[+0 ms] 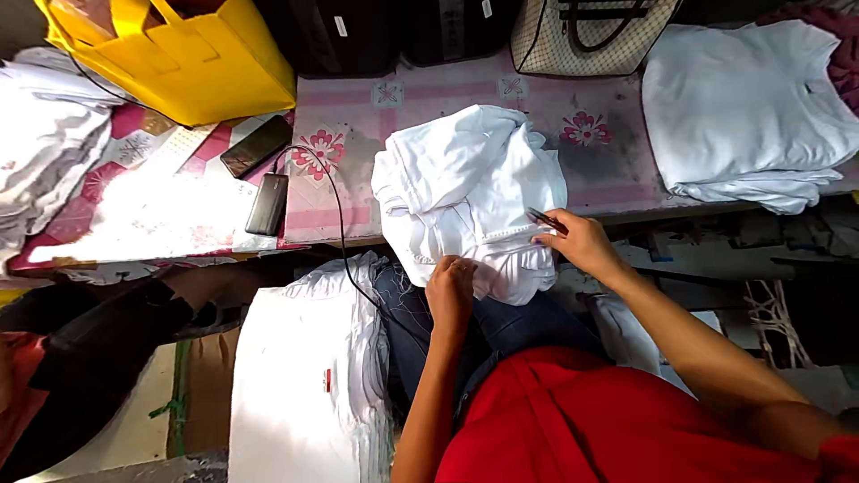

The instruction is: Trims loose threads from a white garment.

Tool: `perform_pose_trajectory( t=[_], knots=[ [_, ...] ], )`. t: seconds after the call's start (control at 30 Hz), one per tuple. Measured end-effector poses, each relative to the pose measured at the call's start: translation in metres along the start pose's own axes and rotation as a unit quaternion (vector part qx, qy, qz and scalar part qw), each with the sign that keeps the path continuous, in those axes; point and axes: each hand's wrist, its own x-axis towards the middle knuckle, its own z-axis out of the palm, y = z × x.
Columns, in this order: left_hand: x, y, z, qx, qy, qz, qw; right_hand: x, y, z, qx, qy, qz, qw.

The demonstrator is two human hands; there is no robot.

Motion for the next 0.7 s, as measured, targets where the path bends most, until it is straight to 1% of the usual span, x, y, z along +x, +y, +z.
perform_pose_trajectory(
  t=[0.03,0.07,0.13,0.17,0.23,0.3,0.47,0.53,0.6,0.7],
  knots=[
    [-0.002,0.005,-0.005,0.003,-0.009,-0.021,1.0,-0.005,-0.006,-0.005,0.066,-0.024,0.043,0.997],
    [-0.003,0.01,-0.007,0.006,0.013,-0.024,1.0,-0.009,-0.016,-0.009,0.137,-0.041,0.082,0.986],
    [0.0,0.019,-0.004,-0.001,0.067,0.003,0.998,-0.013,-0.039,-0.015,0.276,-0.08,0.139,0.948],
    [0.004,0.021,0.0,-0.008,0.077,0.021,0.997,-0.012,-0.047,-0.015,0.329,-0.111,0.15,0.926],
    [0.012,0.017,0.011,-0.011,0.073,0.041,0.996,-0.008,-0.055,-0.007,0.394,-0.185,0.157,0.887],
    [0.017,0.012,0.018,-0.011,0.068,0.035,0.997,-0.004,-0.056,0.004,0.42,-0.239,0.177,0.858],
    [0.012,0.013,0.016,-0.068,0.089,0.022,0.993,-0.002,-0.053,0.021,0.438,-0.303,0.244,0.81],
    [0.01,0.015,0.015,-0.087,0.09,0.024,0.992,0.001,-0.056,0.025,0.445,-0.316,0.255,0.798],
    [0.01,0.014,0.015,-0.104,0.1,0.034,0.989,0.005,-0.057,0.028,0.457,-0.324,0.248,0.79],
    [0.012,0.012,0.016,-0.115,0.109,0.043,0.986,0.01,-0.056,0.029,0.463,-0.319,0.241,0.791]
  ],
)
